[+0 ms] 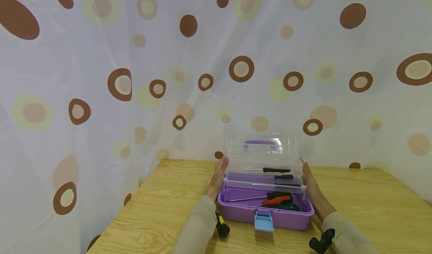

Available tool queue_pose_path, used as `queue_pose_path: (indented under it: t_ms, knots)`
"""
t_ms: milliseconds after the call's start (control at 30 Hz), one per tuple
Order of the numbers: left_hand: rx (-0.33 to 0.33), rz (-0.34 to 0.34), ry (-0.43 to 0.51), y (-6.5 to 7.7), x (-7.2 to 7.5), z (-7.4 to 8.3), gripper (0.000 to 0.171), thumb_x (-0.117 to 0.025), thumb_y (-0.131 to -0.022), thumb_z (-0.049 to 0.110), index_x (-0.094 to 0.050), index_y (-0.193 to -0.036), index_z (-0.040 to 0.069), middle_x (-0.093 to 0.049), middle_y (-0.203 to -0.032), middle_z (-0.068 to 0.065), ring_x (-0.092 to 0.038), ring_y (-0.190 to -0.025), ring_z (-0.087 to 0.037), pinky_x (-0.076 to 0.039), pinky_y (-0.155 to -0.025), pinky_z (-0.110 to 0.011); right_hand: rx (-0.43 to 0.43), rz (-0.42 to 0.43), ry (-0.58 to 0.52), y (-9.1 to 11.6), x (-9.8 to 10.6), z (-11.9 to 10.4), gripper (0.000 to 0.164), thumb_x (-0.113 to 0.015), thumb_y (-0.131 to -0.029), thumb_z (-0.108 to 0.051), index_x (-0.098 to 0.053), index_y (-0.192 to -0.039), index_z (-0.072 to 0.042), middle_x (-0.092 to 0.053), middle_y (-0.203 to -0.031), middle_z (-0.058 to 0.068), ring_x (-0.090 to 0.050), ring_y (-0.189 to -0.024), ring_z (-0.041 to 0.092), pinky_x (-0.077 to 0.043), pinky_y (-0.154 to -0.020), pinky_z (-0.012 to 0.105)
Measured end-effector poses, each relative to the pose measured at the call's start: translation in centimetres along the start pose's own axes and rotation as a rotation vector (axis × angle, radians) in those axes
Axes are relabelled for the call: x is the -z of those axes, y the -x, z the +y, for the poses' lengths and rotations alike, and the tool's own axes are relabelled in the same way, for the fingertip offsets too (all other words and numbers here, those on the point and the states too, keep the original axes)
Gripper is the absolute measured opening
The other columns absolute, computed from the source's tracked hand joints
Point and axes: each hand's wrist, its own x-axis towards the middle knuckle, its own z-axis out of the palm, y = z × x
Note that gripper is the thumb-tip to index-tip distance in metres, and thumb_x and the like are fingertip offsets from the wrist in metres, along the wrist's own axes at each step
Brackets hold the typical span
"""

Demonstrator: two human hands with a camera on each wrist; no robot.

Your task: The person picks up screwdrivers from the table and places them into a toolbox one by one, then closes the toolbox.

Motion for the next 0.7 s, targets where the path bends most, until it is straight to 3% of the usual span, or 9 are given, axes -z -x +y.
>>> queue_pose_path:
  t_ms: [133,233,333,533,633,700]
  knots:
    - [-0.002,-0.012,-0.001,-0.1,0.0,0.0,0.082,-0.042,-0.105,0.051,-0.020,-0.163,-0.003,-0.015,-0.168,-0.023,-0.010,-0.154,-0.042,-0.006,-0.121,-0.062,0.039,0.015,-0.002,-0.1,0.0,0.1,0.078,-0.007,-0.104,-0.067,0.014,-0.165,-0.023,-0.010,-0.166,0.021,-0.039,-0.130,0.011,-0.044,-0.095,0.024]
    - [0.000,-0.022,0.007,-0.2,0.1,-0.2,0.083,-0.041,-0.106,0.052,-0.017,-0.163,-0.003,-0.015,-0.169,-0.023,-0.010,-0.154,-0.041,-0.006,-0.121,-0.060,0.079,0.035,-0.014,-0.1,0.0,0.4,0.078,-0.008,-0.106,-0.063,0.010,-0.166,-0.016,-0.017,-0.160,0.019,-0.046,-0.116,0.000,-0.048,-0.090,0.023]
    - [-0.010,-0.033,0.021,-0.3,0.1,-0.4,0.084,-0.041,-0.106,0.052,-0.016,-0.163,-0.004,-0.015,-0.168,-0.024,-0.012,-0.154,-0.042,-0.008,-0.122,-0.058,0.105,0.045,-0.023,-0.1,-0.1,0.5,0.078,-0.009,-0.107,-0.061,0.007,-0.166,-0.013,-0.027,-0.153,0.009,-0.048,-0.115,-0.001,-0.048,-0.090,0.023]
    - [-0.052,-0.046,0.082,-0.4,0.1,-0.3,0.083,-0.038,-0.108,0.053,-0.017,-0.161,-0.007,-0.018,-0.166,-0.027,-0.018,-0.152,-0.045,-0.014,-0.122,-0.058,0.111,0.037,-0.027,0.3,-0.2,0.1,0.070,-0.012,-0.109,-0.058,-0.001,-0.165,-0.018,-0.044,-0.131,-0.015,-0.050,-0.112,-0.001,-0.049,-0.088,0.023]
    - [-0.078,-0.044,0.090,-0.4,0.1,-0.4,0.083,-0.037,-0.109,0.051,-0.017,-0.160,-0.011,-0.019,-0.165,-0.030,-0.019,-0.151,-0.047,-0.015,-0.121,-0.058,0.117,0.036,-0.030,0.3,-0.2,0.2,0.055,-0.011,-0.111,-0.052,-0.012,-0.161,-0.029,-0.046,-0.126,-0.022,-0.048,-0.112,-0.002,-0.047,-0.089,0.020]
    - [-0.082,-0.034,0.084,-0.4,0.1,-0.5,0.083,-0.038,-0.109,0.050,-0.017,-0.159,-0.012,-0.021,-0.164,-0.031,-0.021,-0.150,-0.047,-0.016,-0.121,-0.057,0.111,0.062,-0.013,-0.4,0.6,1.3,0.051,-0.010,-0.112,-0.050,-0.015,-0.160,-0.033,-0.046,-0.131,-0.020,-0.046,-0.118,0.001,-0.046,-0.091,0.021]
